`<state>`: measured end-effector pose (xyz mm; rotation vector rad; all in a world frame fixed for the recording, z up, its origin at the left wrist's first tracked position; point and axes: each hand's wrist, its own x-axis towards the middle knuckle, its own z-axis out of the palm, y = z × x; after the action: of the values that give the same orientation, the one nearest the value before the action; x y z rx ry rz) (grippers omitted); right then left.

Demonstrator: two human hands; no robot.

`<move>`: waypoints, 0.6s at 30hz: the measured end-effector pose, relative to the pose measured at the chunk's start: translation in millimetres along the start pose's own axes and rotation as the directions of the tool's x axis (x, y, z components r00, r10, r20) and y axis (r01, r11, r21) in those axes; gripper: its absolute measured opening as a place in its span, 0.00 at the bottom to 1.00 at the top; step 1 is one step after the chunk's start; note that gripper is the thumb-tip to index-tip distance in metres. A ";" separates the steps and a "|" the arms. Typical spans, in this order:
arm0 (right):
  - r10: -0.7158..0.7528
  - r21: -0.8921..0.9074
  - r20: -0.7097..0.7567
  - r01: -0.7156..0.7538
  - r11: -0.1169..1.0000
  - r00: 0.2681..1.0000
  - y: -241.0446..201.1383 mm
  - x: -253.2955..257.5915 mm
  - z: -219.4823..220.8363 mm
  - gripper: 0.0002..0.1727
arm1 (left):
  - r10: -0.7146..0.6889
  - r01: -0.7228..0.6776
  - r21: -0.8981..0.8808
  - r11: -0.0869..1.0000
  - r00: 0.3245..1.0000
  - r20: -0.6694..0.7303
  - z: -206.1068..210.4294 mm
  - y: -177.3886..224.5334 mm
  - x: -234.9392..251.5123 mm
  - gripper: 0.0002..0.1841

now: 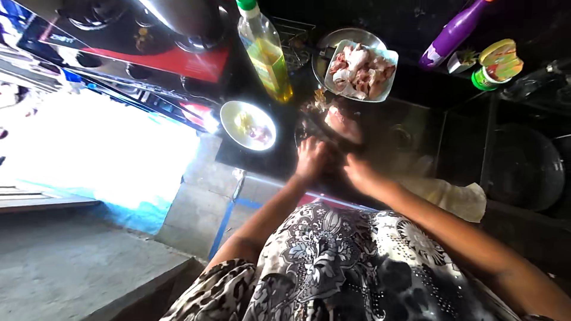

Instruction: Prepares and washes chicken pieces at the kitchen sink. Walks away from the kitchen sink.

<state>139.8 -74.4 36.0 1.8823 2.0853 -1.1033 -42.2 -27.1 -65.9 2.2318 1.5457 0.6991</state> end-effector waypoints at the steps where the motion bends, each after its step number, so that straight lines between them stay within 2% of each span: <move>1: -0.002 -0.017 0.008 0.003 1.000 1.000 4.5 -5.0 2.0 0.24 | -0.042 0.042 -0.011 0.999 0.999 -0.011 -2.0 -4.4 4.1 0.16; 8: 0.028 0.005 -0.011 -0.028 1.000 1.000 27.9 -32.9 7.5 0.23 | -0.274 0.254 -0.138 0.957 0.949 -0.155 -27.5 -8.3 18.7 0.19; 11: 0.017 0.028 -0.079 -0.015 0.999 0.997 32.7 -35.2 10.5 0.22 | -0.192 0.170 -0.171 0.971 0.973 -0.127 -29.6 5.2 9.7 0.21; 13: 0.040 0.021 -0.106 -0.038 0.999 0.994 29.4 -35.3 8.1 0.21 | -0.121 0.127 -0.167 0.978 0.992 0.044 -33.3 19.5 -5.5 0.21; 14: 0.049 0.017 -0.125 -0.047 0.999 0.991 28.4 -34.7 6.6 0.21 | -0.068 0.081 -0.151 0.985 0.994 0.087 -32.5 21.4 -11.6 0.21; 16: 0.053 0.021 -0.170 -0.050 0.999 0.984 28.0 -33.6 5.1 0.21 | 0.029 -0.018 -0.135 0.991 0.996 0.079 -25.0 13.6 -19.7 0.24; 18: 0.042 0.040 -0.211 -0.035 0.999 0.976 24.5 -35.4 4.9 0.21 | 0.038 -0.029 -0.173 0.984 0.998 0.046 -22.0 3.8 -28.6 0.28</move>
<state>167.9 -107.0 41.1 2.1340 2.1378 -0.9763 -60.0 -55.3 -51.5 2.1353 1.3722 0.7519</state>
